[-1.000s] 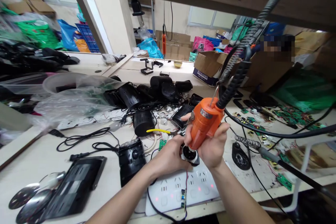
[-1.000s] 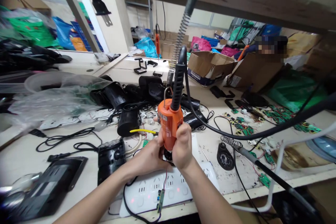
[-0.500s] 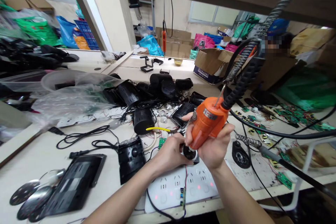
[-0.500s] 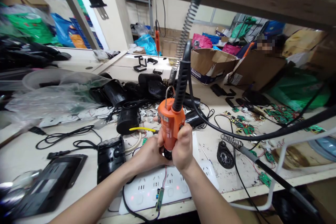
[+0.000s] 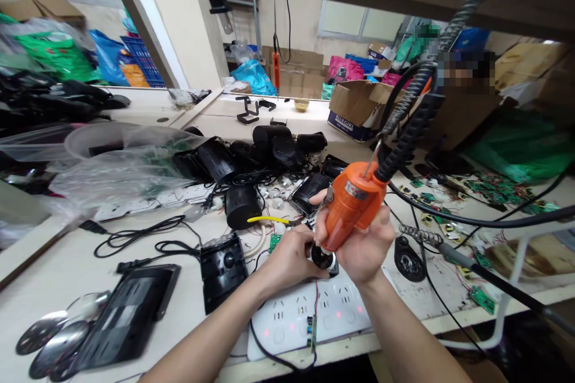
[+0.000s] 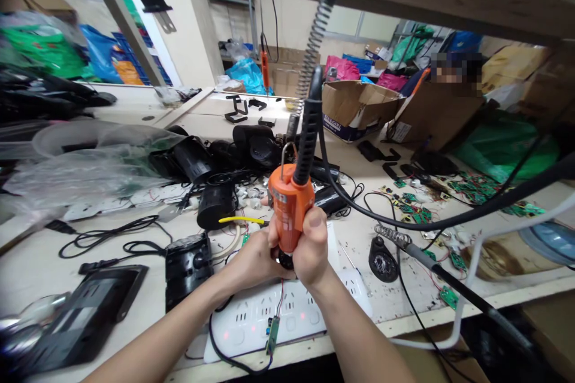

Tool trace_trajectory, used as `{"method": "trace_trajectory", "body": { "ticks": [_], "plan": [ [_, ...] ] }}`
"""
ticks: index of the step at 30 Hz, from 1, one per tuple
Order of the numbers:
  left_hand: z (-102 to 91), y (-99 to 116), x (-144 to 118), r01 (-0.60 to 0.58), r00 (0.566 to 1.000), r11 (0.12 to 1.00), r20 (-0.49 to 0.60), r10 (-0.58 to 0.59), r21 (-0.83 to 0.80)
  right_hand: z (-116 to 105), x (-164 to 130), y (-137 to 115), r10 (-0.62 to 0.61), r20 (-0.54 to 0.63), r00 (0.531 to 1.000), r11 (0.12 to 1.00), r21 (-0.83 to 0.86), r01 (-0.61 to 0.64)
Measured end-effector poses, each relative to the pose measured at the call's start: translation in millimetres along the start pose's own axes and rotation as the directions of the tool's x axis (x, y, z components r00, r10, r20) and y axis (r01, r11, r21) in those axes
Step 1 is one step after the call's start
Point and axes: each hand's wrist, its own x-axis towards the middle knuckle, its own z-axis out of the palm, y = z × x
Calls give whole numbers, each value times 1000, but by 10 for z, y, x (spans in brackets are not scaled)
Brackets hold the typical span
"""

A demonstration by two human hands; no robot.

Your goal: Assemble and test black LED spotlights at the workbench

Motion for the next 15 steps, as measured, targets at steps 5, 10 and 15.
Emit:
{"method": "trace_trajectory", "body": {
  "ticks": [5, 10, 15],
  "plan": [
    [3, 14, -1, -7, 1000, 1000, -2, 7, 15, -4, -12, -1, 7, 9, 1000, 1000, 5, -7],
    [9, 29, -3, -8, 1000, 1000, -5, 8, 15, -16, -35, 10, 0, 1, 1000, 1000, -6, 0],
    [11, 28, 15, -14, 1000, 1000, -13, 14, 23, -50, -49, 59, -9, 17, 1000, 1000, 1, 9]
  ]
}}
